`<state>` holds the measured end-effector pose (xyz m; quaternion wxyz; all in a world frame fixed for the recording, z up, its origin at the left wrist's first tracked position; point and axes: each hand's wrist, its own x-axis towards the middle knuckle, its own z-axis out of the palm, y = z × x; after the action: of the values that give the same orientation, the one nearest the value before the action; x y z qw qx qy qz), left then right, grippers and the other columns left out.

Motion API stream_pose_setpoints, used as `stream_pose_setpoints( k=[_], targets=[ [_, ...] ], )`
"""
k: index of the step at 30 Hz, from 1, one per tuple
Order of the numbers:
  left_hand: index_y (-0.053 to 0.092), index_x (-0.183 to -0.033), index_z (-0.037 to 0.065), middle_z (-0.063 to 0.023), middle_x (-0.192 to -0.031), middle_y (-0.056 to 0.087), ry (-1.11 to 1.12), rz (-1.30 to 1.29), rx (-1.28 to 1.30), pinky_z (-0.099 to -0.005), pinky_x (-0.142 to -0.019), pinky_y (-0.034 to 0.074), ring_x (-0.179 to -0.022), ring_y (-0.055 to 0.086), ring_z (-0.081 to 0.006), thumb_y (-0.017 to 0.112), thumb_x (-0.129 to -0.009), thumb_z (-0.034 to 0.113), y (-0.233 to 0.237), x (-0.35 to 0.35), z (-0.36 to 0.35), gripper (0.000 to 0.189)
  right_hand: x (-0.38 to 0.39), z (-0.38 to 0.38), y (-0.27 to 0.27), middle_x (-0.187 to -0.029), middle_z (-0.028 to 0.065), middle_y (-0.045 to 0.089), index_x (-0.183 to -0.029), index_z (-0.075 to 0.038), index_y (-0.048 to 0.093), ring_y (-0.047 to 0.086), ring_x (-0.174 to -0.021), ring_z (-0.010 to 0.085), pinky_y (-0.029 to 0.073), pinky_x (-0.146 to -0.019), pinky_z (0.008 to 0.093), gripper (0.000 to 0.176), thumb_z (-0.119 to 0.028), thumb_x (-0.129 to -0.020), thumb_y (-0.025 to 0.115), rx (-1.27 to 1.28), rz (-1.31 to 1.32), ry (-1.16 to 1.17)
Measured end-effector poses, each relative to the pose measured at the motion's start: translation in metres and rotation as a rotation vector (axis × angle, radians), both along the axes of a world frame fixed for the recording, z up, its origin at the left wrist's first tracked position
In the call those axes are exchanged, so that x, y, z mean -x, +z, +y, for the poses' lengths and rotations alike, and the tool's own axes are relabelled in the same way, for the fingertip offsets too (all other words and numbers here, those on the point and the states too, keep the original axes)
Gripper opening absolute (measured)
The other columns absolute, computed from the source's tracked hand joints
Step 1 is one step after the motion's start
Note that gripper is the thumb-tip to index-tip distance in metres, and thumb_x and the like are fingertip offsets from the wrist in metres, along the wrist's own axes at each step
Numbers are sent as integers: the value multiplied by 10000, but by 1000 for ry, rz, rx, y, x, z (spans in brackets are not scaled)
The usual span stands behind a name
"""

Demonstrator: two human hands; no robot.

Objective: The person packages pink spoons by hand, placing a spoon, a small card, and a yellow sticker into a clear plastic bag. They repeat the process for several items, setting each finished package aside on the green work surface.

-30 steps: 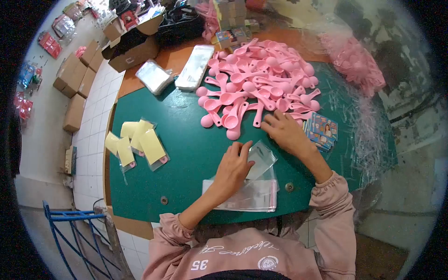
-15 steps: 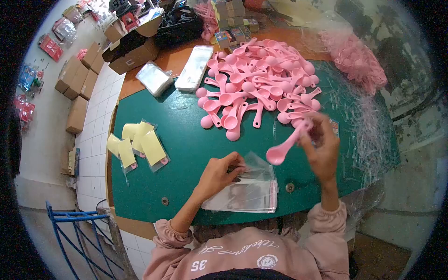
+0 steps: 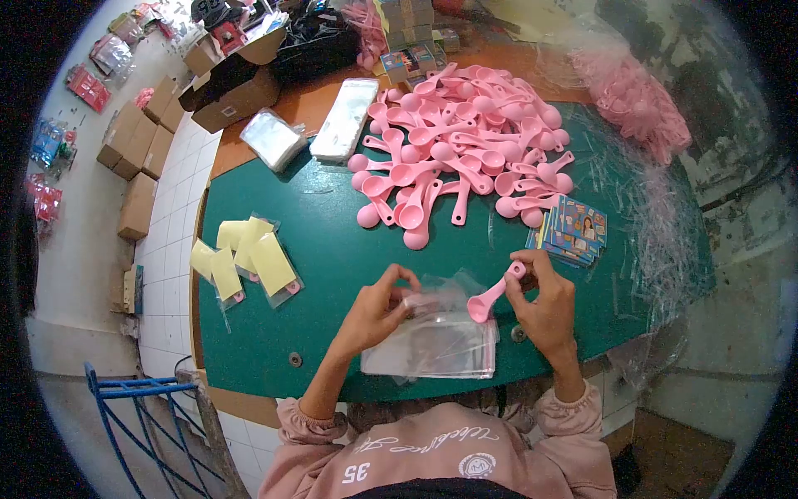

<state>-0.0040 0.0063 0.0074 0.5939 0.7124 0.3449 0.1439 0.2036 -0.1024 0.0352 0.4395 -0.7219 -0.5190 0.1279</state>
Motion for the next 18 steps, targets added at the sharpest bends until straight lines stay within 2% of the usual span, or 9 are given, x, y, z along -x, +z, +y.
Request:
stream_pose_setpoints(
  k=[3, 5, 6, 8, 9, 12, 14, 17, 18],
  targets=[
    [595, -1068, 53, -91, -1040, 620, -45, 28, -77, -311, -718, 489, -856, 616, -177, 548, -834, 51, -8, 1, -1, 239, 4, 1, 1, -745, 81, 602, -965, -3, 535, 613, -646, 129, 488, -578, 262, 199, -17, -779, 604, -78, 66, -85],
    [613, -1043, 48, -92, -1051, 616, -74, -31, -178, -318, -721, 485, -857, 617, -186, 555, -828, 51, -9, -1, -3, 223, 12, 3, 2, -770, 82, 602, -960, 5, 535, 606, -668, 112, 493, -592, 256, 197, -29, -783, 612, -319, 356, -194],
    [627, -1028, 50, -96, -1070, 606, -55, 24, -226, -312, -741, 482, -874, 613, -199, 561, -821, 50, -4, -4, -5, 218, 15, 3, 0, -770, 82, 602, -960, 5, 535, 606, -668, 112, 493, -592, 256, 197, -29, -783, 612, -320, 354, -197],
    [640, -1013, 53, -101, -1088, 597, -36, 79, -279, -305, -760, 480, -892, 608, -212, 567, -813, 50, 0, -6, -6, 213, 21, 5, -6, -784, 89, 599, -958, 8, 536, 604, -658, 118, 495, -589, 264, 196, -46, -787, 616, -223, 279, -96],
    [633, -1039, 63, -98, -1103, 589, -16, 95, -266, -290, -781, 473, -916, 601, -222, 568, -808, 46, 1, -5, -6, 240, 23, 7, -8, -773, 91, 594, -962, -4, 541, 605, -642, 144, 491, -576, 274, 194, -48, -789, 617, -196, 42, -49],
    [606, -1092, 57, -96, -1124, 579, 11, 29, -313, -272, -821, 463, -955, 591, -224, 563, -808, 42, -2, 2, -5, 287, 28, 8, -10, -770, 97, 592, -967, -14, 544, 604, -630, 178, 486, -567, 282, 200, -43, -785, 620, -187, -288, -14],
    [587, -1120, 41, -96, -1132, 577, 12, -56, -371, -270, -839, 458, -970, 589, -218, 558, -814, 42, -5, 9, -5, 307, 28, 6, -9, -768, 101, 594, -961, -20, 549, 604, -632, 194, 484, -567, 283, 201, -41, -777, 629, -188, -279, -28],
    [512, -1158, -29, -148, -1102, 584, 55, -481, 271, -298, -841, 467, -949, 594, -180, 566, -827, 59, 5, 18, -6, 347, 26, 5, -8, -766, 107, 593, -986, -17, 538, 607, -637, 184, 485, -569, 282, 226, -36, -778, 626, -155, -234, -31],
    [512, -1158, -29, -148, -1102, 584, 57, -482, 269, -298, -841, 467, -949, 594, -180, 566, -827, 59, 12, 18, -8, 347, 26, 6, -7, -767, 105, 592, -989, -14, 519, 609, -646, 175, 488, -567, 274, 225, -32, -788, 619, -154, -146, -46]
  ],
)
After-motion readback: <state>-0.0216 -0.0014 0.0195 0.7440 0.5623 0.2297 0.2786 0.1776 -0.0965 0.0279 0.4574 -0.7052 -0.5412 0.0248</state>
